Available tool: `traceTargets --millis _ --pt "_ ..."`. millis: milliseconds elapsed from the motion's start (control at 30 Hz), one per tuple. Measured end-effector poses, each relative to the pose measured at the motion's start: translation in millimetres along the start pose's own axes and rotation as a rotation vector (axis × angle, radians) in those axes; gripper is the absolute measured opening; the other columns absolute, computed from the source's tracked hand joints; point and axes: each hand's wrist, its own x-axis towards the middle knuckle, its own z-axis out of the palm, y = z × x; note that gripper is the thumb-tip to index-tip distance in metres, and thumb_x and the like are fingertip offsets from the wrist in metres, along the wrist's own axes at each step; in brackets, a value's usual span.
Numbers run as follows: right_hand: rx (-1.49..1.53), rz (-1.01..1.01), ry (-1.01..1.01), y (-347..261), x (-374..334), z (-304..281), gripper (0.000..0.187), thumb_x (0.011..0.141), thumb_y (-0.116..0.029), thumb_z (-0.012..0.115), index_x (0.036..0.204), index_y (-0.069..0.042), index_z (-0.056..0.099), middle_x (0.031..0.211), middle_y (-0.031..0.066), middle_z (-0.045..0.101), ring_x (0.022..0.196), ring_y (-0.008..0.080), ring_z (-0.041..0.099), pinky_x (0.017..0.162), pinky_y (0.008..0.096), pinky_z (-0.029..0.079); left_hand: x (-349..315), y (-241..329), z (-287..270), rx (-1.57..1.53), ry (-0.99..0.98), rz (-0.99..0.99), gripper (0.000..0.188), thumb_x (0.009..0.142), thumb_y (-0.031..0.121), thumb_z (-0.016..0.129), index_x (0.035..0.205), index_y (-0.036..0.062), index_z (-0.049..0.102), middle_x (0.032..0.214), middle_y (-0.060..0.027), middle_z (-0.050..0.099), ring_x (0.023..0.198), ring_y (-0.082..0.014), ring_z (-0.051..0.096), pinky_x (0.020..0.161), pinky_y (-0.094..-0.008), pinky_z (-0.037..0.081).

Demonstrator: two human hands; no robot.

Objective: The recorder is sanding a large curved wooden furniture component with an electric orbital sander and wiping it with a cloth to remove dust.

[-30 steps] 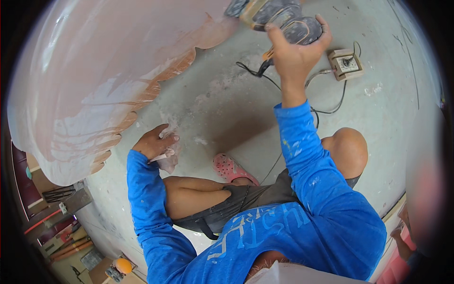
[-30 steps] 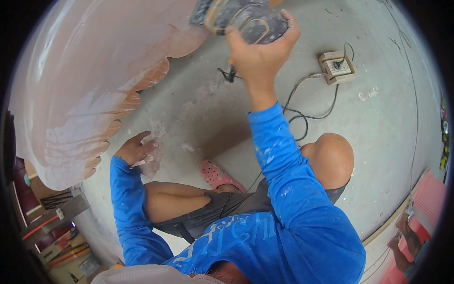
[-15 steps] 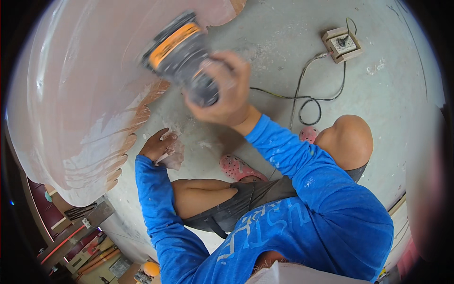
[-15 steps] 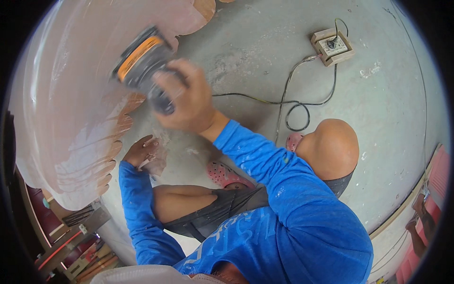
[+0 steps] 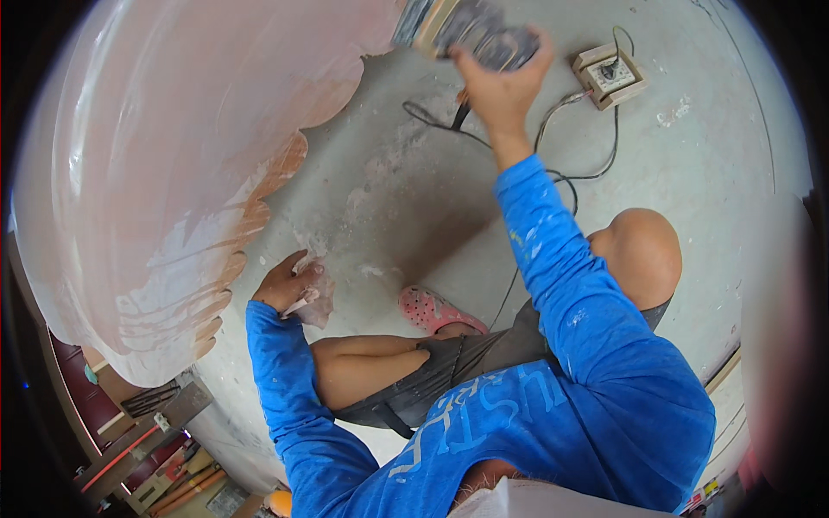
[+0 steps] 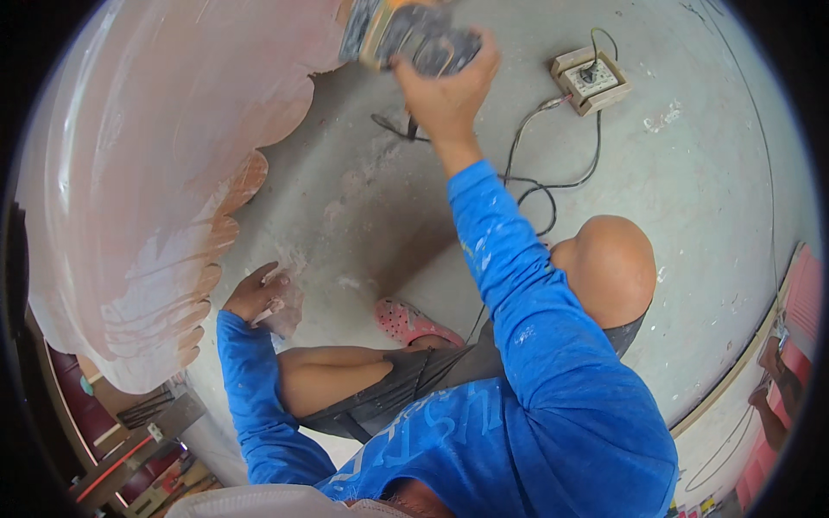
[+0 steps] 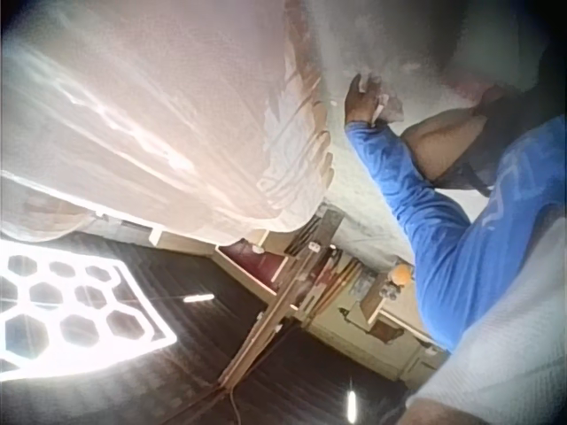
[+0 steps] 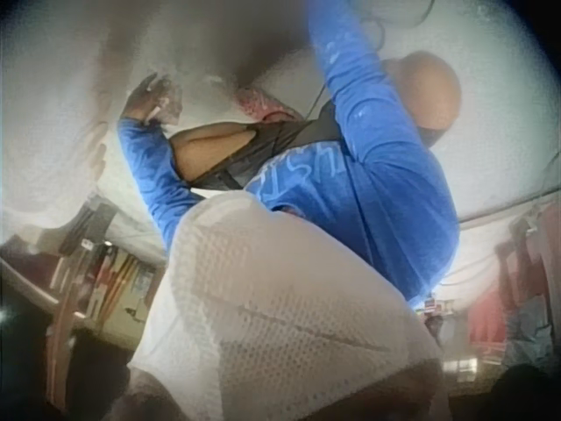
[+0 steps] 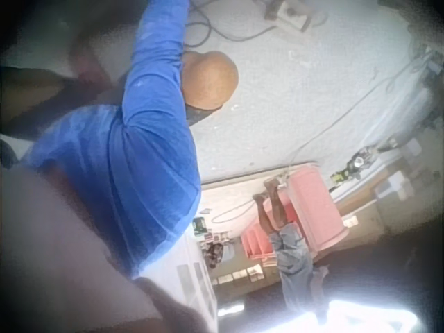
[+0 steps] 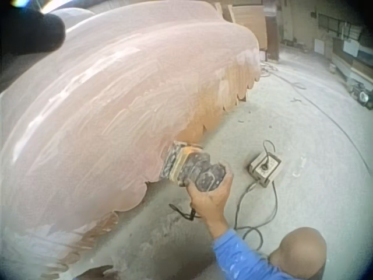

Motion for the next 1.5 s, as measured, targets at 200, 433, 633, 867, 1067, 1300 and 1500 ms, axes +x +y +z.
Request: traceTargets --millis 200,433,633,867,1067,1300,1500 --pt "0.149 0.031 -0.08 -39 -5 1 0.091 0.059 -0.02 0.091 0.131 0.002 0.042 0.12 0.0188 0.046 0.11 0.0327 0.051 0.094 0.0417 0.045 2 31 -3 -0.003 -0.012 0.016 0.075 0.089 0.043 0.071 0.148 0.0032 0.045 0.122 -0.0289 0.064 0.108 -0.0319 0.066 0.093 -0.0375 0.051" --pt "0.159 0.115 -0.019 -31 -9 -1 0.09 0.062 -0.02 0.091 0.133 0.003 0.041 0.122 0.0193 0.044 0.112 0.0328 0.048 0.095 0.0414 0.043 8 28 -6 0.078 -0.01 0.008 0.076 0.089 0.043 0.071 0.148 0.0037 0.044 0.122 -0.0271 0.065 0.105 -0.0311 0.067 0.093 -0.0378 0.052" --pt "0.121 0.089 -0.026 -38 3 -5 0.087 0.062 -0.019 0.09 0.131 0.002 0.042 0.12 0.0185 0.044 0.109 0.0328 0.048 0.094 0.0419 0.043 16 42 -6 0.103 0.008 0.062 0.077 0.089 0.044 0.071 0.147 0.0017 0.044 0.119 -0.0282 0.066 0.106 -0.0319 0.067 0.093 -0.0384 0.052" --pt "0.137 0.001 -0.06 -42 -11 -3 0.086 0.061 -0.016 0.089 0.131 0.003 0.042 0.12 0.019 0.045 0.109 0.0336 0.048 0.093 0.0431 0.043 22 50 -6 0.119 -0.02 0.023 0.078 0.088 0.045 0.071 0.146 0.0008 0.045 0.12 -0.0285 0.066 0.107 -0.0343 0.067 0.093 -0.0387 0.052" --pt "0.116 -0.053 -0.119 -55 -46 2 0.086 0.061 -0.014 0.089 0.131 0.003 0.041 0.121 0.0187 0.044 0.11 0.0319 0.049 0.093 0.0419 0.044 27 55 -8 0.121 0.004 0.043 0.077 0.088 0.044 0.071 0.146 0.0014 0.046 0.123 -0.0284 0.065 0.109 -0.0351 0.067 0.094 -0.0387 0.052" --pt "0.151 0.086 -0.068 -83 35 0 0.092 0.062 -0.012 0.093 0.135 0.001 0.039 0.121 0.016 0.049 0.106 0.0223 0.056 0.087 0.034 0.052 -5 35 -3 0.064 0.047 0.001 0.076 0.088 0.043 0.071 0.147 0.0026 0.046 0.119 -0.0273 0.067 0.107 -0.0343 0.068 0.092 -0.0378 0.053" --pt "0.019 -0.134 -0.104 -87 -14 -2 0.09 0.063 -0.016 0.092 0.133 0.002 0.038 0.119 0.0152 0.05 0.103 0.0222 0.056 0.086 0.0355 0.051 5 13 0 0.233 0.12 -0.018 0.076 0.085 0.045 0.072 0.143 0.0023 0.05 0.106 -0.0263 0.07 0.094 -0.031 0.07 0.086 -0.0361 0.054"
